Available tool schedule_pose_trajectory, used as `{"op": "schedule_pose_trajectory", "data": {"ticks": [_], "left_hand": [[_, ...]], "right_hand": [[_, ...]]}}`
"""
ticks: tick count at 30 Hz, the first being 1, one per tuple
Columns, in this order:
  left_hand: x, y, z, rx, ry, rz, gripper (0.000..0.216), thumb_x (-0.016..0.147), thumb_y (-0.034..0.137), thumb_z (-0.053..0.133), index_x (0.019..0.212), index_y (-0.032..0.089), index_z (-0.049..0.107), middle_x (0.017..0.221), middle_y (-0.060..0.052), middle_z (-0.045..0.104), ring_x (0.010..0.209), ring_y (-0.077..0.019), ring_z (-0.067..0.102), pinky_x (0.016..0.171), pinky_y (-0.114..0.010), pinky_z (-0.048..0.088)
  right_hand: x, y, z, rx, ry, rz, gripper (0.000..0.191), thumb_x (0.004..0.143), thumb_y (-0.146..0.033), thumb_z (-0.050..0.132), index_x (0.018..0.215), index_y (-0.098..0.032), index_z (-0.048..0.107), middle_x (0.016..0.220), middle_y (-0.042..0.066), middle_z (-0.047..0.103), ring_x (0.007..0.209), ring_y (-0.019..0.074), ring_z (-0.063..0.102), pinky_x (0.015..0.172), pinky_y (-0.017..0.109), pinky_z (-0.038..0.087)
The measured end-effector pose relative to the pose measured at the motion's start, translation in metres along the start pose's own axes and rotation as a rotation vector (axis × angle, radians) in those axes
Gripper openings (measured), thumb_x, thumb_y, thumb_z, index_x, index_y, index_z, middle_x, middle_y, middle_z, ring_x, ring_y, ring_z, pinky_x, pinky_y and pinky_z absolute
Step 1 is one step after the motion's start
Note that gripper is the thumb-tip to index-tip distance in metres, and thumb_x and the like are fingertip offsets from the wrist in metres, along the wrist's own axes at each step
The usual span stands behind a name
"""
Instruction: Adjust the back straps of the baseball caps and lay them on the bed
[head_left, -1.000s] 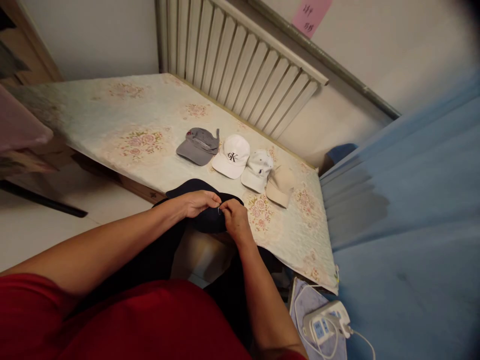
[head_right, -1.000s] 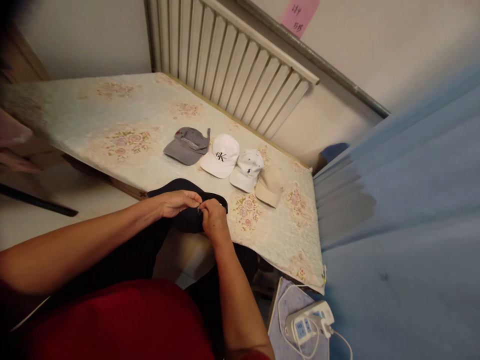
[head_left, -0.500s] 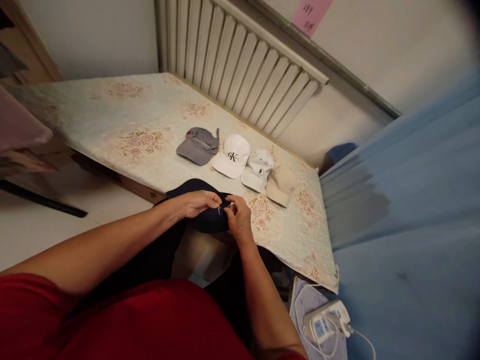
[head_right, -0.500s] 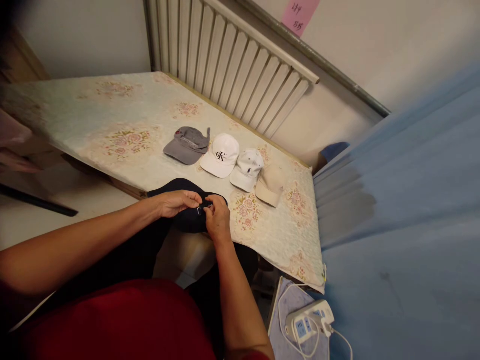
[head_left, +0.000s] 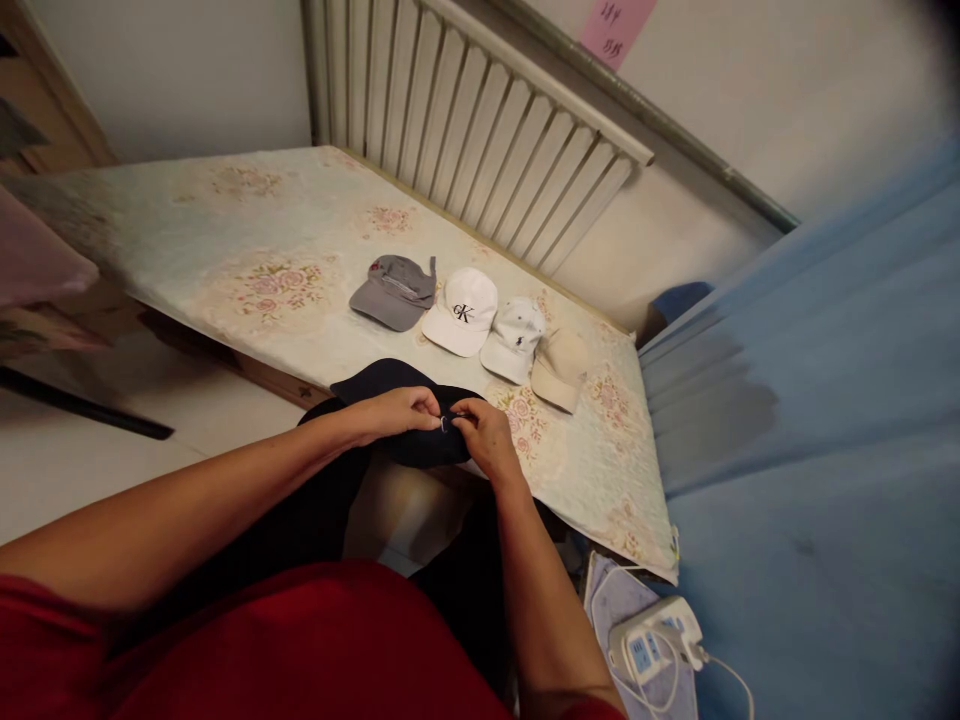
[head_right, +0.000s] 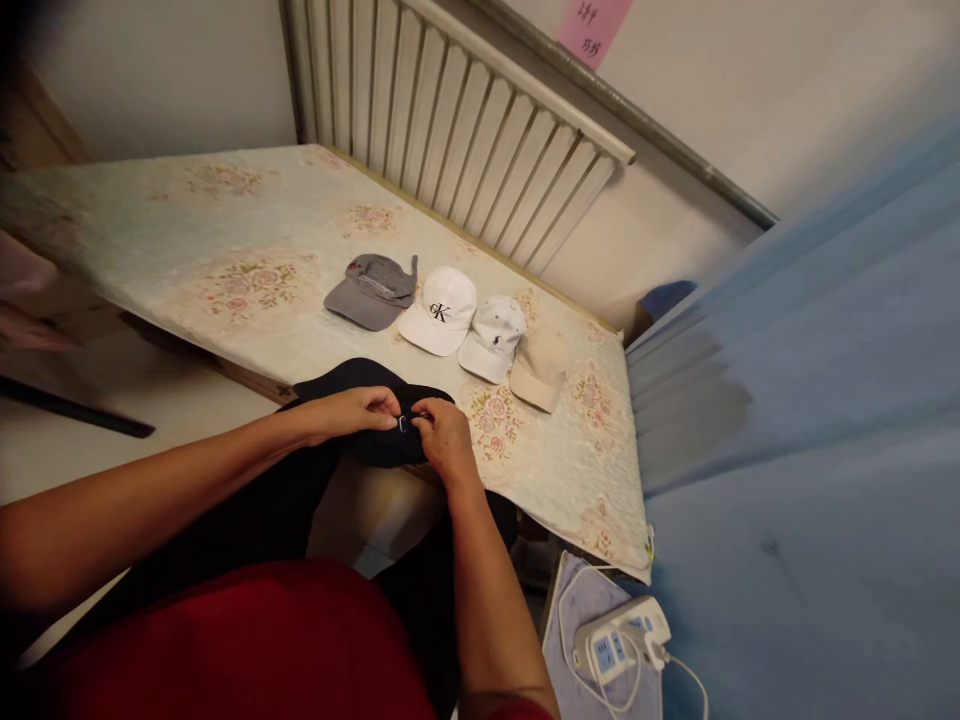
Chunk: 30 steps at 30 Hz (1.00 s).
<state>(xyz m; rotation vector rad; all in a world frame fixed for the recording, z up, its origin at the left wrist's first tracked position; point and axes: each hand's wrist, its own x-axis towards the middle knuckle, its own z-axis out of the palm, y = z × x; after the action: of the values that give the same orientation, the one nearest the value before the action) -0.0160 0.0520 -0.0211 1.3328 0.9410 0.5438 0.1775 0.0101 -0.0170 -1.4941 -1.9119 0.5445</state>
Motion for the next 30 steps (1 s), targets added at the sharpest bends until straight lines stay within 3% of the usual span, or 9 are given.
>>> {"op": "schedule_pose_trajectory", "data": {"ticks": [4, 9, 15, 19, 25, 30], "left_hand": [[-0.007, -0.001, 0.000, 0.347, -0.018, 0.086, 0.014, 0.064, 0.024, 0.066, 0.077, 0.019, 0.061, 0.068, 0.003, 0.058, 0.066, -0.0152, 0.052, 0.061, -0.024, 0.034], [-0.008, 0.007, -0.013, 0.511, -0.121, 0.160, 0.006, 0.065, 0.017, 0.060, 0.061, 0.020, 0.057, 0.059, 0.004, 0.050, 0.061, -0.0140, 0.045, 0.059, -0.024, 0.028], [-0.011, 0.010, -0.014, 0.489, -0.165, 0.138, 0.007, 0.068, 0.023, 0.062, 0.061, 0.020, 0.061, 0.058, 0.004, 0.053, 0.061, -0.0146, 0.047, 0.057, -0.023, 0.028], [-0.012, 0.010, -0.003, 0.485, -0.097, 0.171, 0.009, 0.072, 0.028, 0.061, 0.069, 0.020, 0.066, 0.064, 0.002, 0.059, 0.065, -0.0158, 0.052, 0.061, -0.023, 0.032], [-0.012, 0.015, 0.006, 0.496, -0.083, 0.210, 0.011, 0.071, 0.023, 0.061, 0.060, 0.021, 0.061, 0.055, 0.003, 0.053, 0.058, -0.0140, 0.045, 0.058, -0.024, 0.029], [-0.016, 0.016, 0.003, 0.523, -0.114, 0.240, 0.016, 0.073, 0.026, 0.060, 0.059, 0.020, 0.058, 0.053, 0.004, 0.048, 0.056, -0.0130, 0.042, 0.056, -0.024, 0.026]], "right_hand": [[0.001, -0.002, -0.007, -0.025, -0.019, 0.001, 0.018, 0.080, -0.015, 0.056, 0.088, -0.022, 0.070, 0.092, 0.003, 0.072, 0.089, 0.0195, 0.064, 0.087, 0.034, 0.048], [0.001, -0.006, -0.013, 0.019, -0.145, 0.051, 0.017, 0.080, -0.016, 0.057, 0.085, -0.022, 0.072, 0.085, 0.002, 0.072, 0.083, 0.0182, 0.065, 0.081, 0.032, 0.047], [0.000, -0.004, -0.010, 0.111, -0.194, 0.153, 0.016, 0.076, -0.016, 0.059, 0.083, -0.022, 0.072, 0.079, -0.001, 0.071, 0.073, 0.0159, 0.062, 0.071, 0.028, 0.047], [-0.001, -0.010, -0.008, 0.051, -0.170, 0.070, 0.015, 0.078, -0.014, 0.060, 0.081, -0.022, 0.072, 0.079, -0.001, 0.070, 0.076, 0.0164, 0.061, 0.076, 0.030, 0.046], [-0.004, -0.023, -0.012, -0.118, -0.143, -0.109, 0.010, 0.075, -0.019, 0.074, 0.083, -0.024, 0.074, 0.086, 0.004, 0.070, 0.098, 0.0229, 0.057, 0.087, 0.036, 0.044], [-0.005, -0.022, -0.011, 0.018, -0.268, -0.020, 0.005, 0.080, -0.022, 0.068, 0.079, -0.022, 0.072, 0.075, -0.002, 0.068, 0.076, 0.0154, 0.060, 0.073, 0.026, 0.045]]}}
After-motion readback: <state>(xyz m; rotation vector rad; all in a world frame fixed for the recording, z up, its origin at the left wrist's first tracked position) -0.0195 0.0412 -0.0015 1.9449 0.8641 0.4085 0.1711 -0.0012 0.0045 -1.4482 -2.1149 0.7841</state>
